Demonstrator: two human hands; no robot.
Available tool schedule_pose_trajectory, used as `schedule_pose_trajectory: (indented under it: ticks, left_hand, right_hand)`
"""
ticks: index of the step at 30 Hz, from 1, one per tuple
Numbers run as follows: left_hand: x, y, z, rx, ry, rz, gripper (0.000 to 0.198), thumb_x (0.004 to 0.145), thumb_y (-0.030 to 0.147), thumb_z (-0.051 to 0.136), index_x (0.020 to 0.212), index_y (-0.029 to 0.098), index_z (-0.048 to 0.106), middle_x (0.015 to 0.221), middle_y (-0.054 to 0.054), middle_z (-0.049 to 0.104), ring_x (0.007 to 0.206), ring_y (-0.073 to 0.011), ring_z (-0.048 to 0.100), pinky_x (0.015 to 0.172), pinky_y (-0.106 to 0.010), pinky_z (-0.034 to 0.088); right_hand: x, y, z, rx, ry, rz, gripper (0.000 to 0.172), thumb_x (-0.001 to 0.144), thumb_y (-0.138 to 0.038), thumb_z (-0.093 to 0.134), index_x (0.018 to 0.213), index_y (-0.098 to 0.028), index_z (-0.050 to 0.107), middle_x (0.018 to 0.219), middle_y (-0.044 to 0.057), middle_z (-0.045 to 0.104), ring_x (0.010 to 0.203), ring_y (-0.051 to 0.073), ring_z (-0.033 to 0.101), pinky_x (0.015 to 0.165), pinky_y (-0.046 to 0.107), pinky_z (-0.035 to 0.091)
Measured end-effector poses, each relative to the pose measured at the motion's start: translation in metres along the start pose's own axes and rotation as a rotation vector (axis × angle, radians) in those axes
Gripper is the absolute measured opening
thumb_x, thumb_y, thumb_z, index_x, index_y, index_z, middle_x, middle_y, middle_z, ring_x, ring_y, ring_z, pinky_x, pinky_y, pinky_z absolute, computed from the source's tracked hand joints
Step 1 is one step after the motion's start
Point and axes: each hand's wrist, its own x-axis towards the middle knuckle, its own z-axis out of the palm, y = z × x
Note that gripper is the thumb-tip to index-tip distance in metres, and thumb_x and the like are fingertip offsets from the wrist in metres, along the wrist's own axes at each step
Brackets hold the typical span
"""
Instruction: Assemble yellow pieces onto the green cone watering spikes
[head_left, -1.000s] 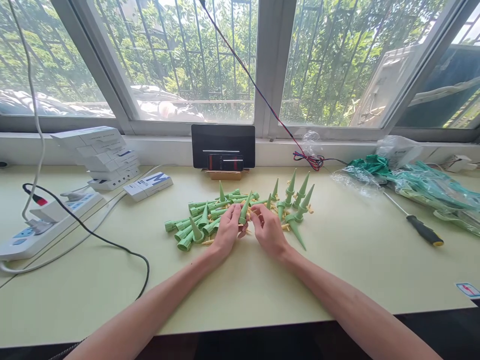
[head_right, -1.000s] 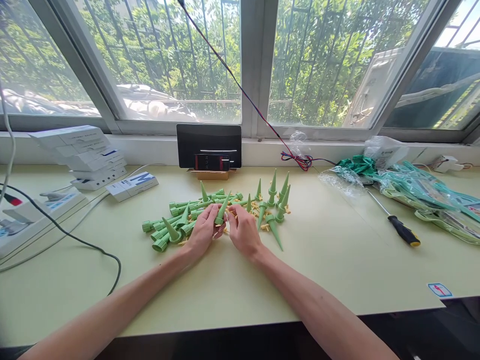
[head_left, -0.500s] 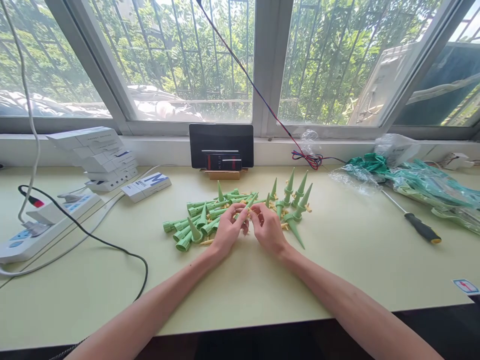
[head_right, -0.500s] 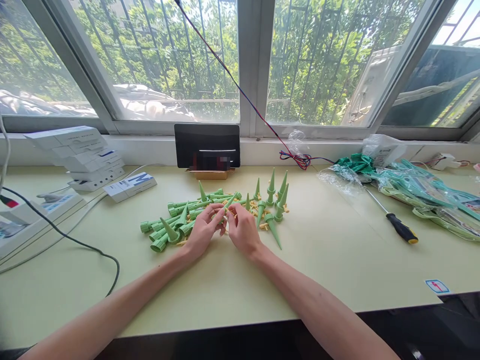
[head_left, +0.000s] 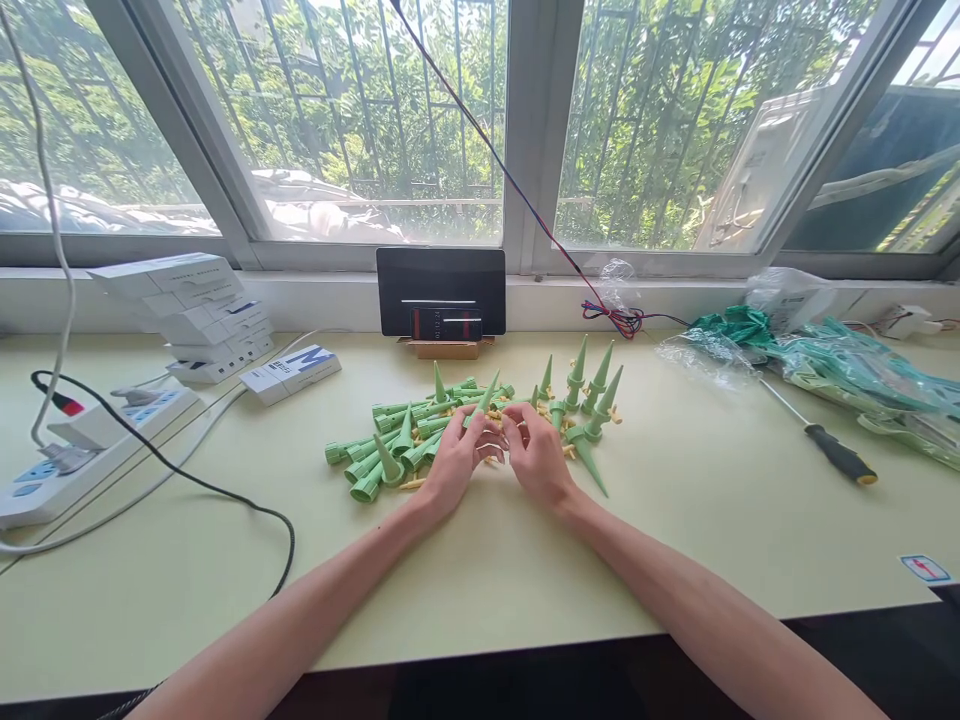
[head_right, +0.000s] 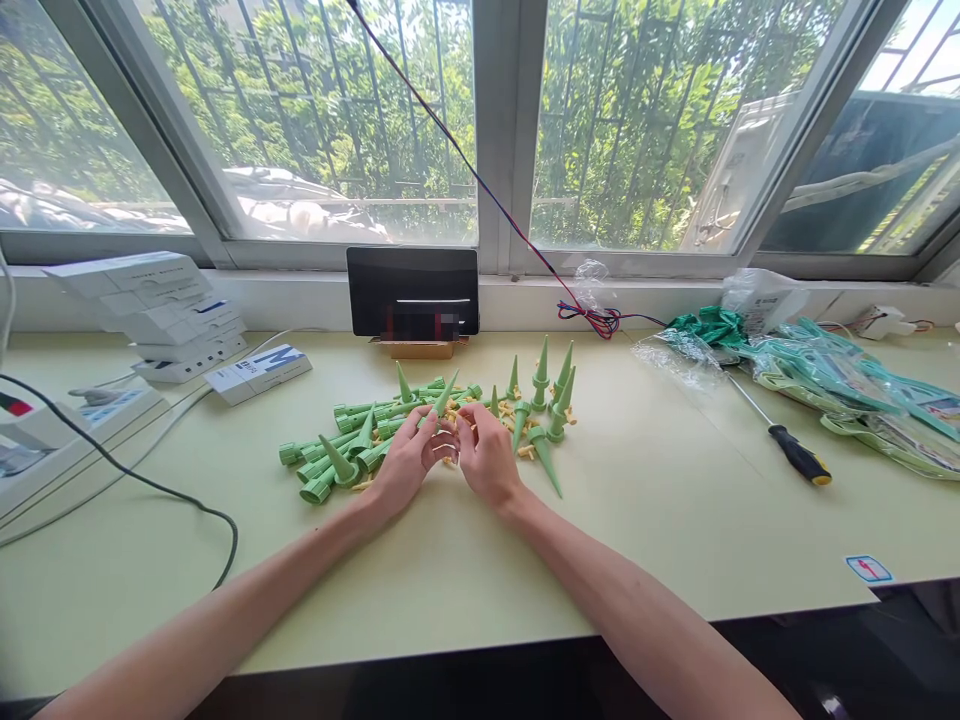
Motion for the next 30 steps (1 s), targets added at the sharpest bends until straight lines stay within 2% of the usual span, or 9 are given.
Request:
schedule_pose_trajectory:
  ticks: [4,8,13,17,23,30]
  left_hand:
    - [-0.0002,0.0002,0.0011,-0.086,-0.009,-0.023,0.033,0.088,0.047,0.064,0.089,0.020,0.044,0.086,-0.001,0.064,0.069,-0.0137,0.065,0.059,-0.026,0.050]
    - [-0.0002,-0.0015,0.0007,-0.075,-0.012,-0.033,0.036,0.088,0.051,0.062,0.088,0.020,0.043,0.084,0.000,0.061,0.065,-0.0125,0.061,0.057,-0.027,0.049]
    - [-0.0021,-0.0013,-0.0002,-0.011,0.001,-0.043,0.035,0.090,0.052,0.058,0.085,0.021,0.042,0.074,0.004,0.051,0.057,-0.0104,0.054,0.052,-0.025,0.047]
    - [-0.0046,0.0024,0.0019,0.042,0.019,-0.059,0.036,0.091,0.053,0.056,0.084,0.021,0.042,0.074,0.004,0.048,0.057,-0.0097,0.051,0.050,-0.024,0.046]
    - [-0.0057,0.0041,0.0036,0.092,0.009,-0.064,0.035,0.091,0.055,0.054,0.085,0.021,0.046,0.075,0.004,0.046,0.057,-0.0099,0.050,0.046,-0.022,0.044]
    - [-0.0054,0.0029,0.0019,0.118,-0.008,-0.065,0.033,0.091,0.054,0.055,0.095,0.022,0.050,0.077,0.003,0.049,0.056,-0.0096,0.050,0.044,-0.020,0.042]
  right_hand:
    - [0.0003,-0.0031,-0.0001,-0.003,0.009,-0.028,0.022,0.098,-0.035,0.044,0.092,-0.019,0.059,0.076,0.002,0.062,0.054,0.013,0.055,0.054,0.026,0.044]
    - [0.0005,-0.0049,-0.0005,-0.009,0.022,-0.043,0.024,0.098,-0.035,0.045,0.091,-0.020,0.062,0.076,0.002,0.064,0.056,0.014,0.057,0.056,0.026,0.046]
    - [0.0000,-0.0025,-0.0012,0.000,0.018,-0.057,0.024,0.098,-0.034,0.047,0.097,-0.019,0.065,0.091,0.007,0.069,0.067,0.016,0.062,0.064,0.028,0.051]
    - [-0.0004,-0.0006,-0.0009,0.007,0.002,-0.086,0.024,0.098,-0.030,0.046,0.101,-0.018,0.067,0.098,0.009,0.071,0.081,0.019,0.066,0.072,0.029,0.053]
    - [-0.0004,-0.0017,-0.0002,0.045,-0.006,-0.030,0.023,0.097,-0.034,0.049,0.099,-0.018,0.066,0.095,0.008,0.072,0.068,0.017,0.065,0.065,0.030,0.053]
    - [-0.0014,-0.0024,-0.0006,0.063,-0.004,-0.021,0.023,0.096,-0.037,0.051,0.097,-0.018,0.065,0.090,0.007,0.072,0.063,0.016,0.063,0.059,0.028,0.051]
